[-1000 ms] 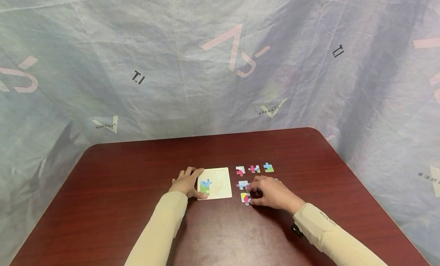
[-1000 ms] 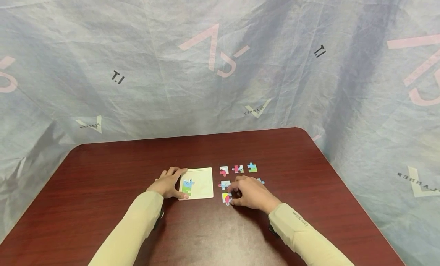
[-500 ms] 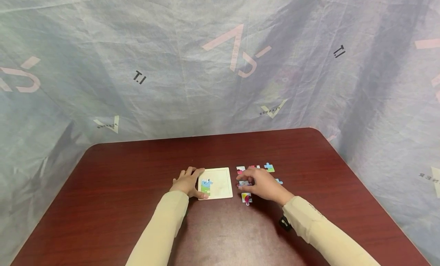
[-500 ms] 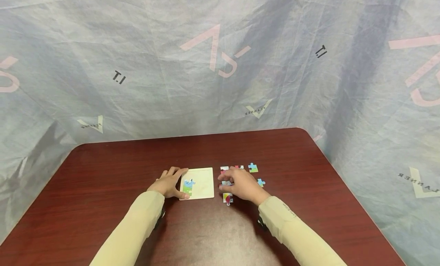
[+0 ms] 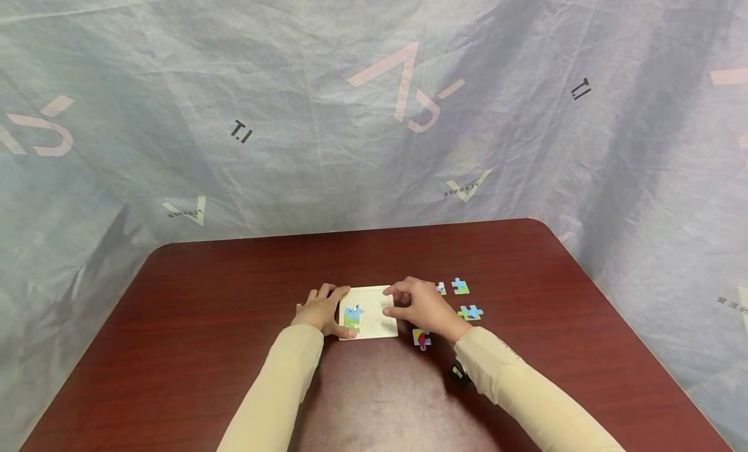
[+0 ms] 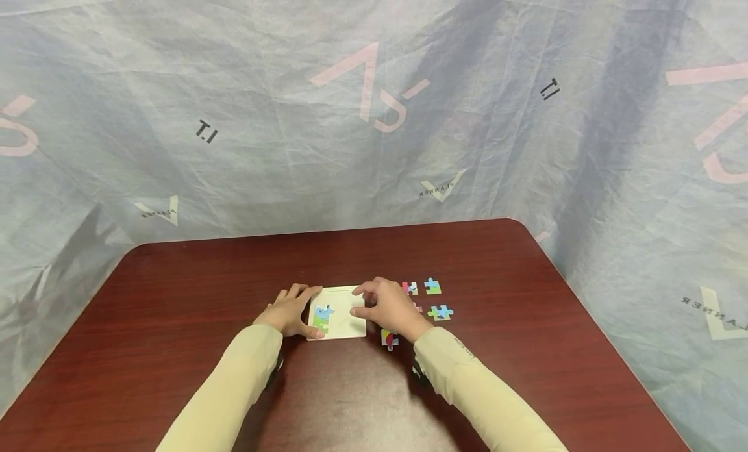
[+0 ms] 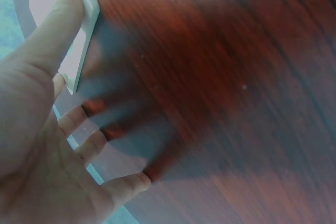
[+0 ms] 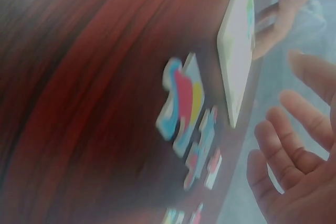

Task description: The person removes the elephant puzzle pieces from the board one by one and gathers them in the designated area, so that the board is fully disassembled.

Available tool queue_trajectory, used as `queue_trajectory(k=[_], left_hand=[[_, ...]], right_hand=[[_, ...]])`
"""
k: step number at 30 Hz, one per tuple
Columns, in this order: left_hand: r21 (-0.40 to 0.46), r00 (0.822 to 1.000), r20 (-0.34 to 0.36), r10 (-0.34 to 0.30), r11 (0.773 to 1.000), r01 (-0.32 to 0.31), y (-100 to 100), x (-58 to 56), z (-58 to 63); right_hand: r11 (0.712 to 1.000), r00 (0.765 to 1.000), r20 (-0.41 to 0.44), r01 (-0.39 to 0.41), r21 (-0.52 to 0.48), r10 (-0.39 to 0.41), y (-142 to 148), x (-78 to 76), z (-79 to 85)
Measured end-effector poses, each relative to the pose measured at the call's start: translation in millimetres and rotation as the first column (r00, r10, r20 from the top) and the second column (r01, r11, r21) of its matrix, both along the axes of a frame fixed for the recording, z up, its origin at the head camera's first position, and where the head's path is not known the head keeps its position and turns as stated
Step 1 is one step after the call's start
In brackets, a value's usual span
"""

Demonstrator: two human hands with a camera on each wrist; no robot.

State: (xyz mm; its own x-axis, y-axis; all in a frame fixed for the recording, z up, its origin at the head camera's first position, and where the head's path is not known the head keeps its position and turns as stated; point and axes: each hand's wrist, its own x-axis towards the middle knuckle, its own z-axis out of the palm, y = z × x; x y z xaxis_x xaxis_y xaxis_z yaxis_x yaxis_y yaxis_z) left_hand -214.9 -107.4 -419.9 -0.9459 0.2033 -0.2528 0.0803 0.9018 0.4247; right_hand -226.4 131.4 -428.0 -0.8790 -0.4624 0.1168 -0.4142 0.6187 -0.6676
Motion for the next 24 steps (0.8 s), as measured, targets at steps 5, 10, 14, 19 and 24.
queue_trajectory(k=[5,10,14,19,24], left_hand=[[0.008,1.0,0.014,0.009,1.0,-0.009,0.8,-2.0,-3.1],[0.004,1.0,0.018,0.01,1.0,-0.01,0.3,-1.3,0.2],[-0.001,1.0,0.014,0.008,1.0,-0.008,0.4,-1.0,0.3],[-0.003,1.0,0.003,0.004,1.0,-0.004,0.4,-0.7,-1.8],[-0.01,1.0,-0.017,-0.004,1.0,0.004,0.4,-0.4,-1.6]], right_hand=[[1.0,1.0,0.027,0.01,-0.018,-0.009,-11.0,-1.1,-2.4],[0.999,0.998,0.041,0.042,-0.028,-0.041,-22.7,-1.0,-3.0],[0.998,0.997,0.038,0.065,-0.006,-0.065,-31.5,-2.3,-3.6],[0.997,0.996,0.046,0.07,0.017,-0.071,-41.5,-3.1,-3.7],[0.995,0.996,0.042,0.077,0.057,-0.079,-49.0,-3.8,-3.4]])
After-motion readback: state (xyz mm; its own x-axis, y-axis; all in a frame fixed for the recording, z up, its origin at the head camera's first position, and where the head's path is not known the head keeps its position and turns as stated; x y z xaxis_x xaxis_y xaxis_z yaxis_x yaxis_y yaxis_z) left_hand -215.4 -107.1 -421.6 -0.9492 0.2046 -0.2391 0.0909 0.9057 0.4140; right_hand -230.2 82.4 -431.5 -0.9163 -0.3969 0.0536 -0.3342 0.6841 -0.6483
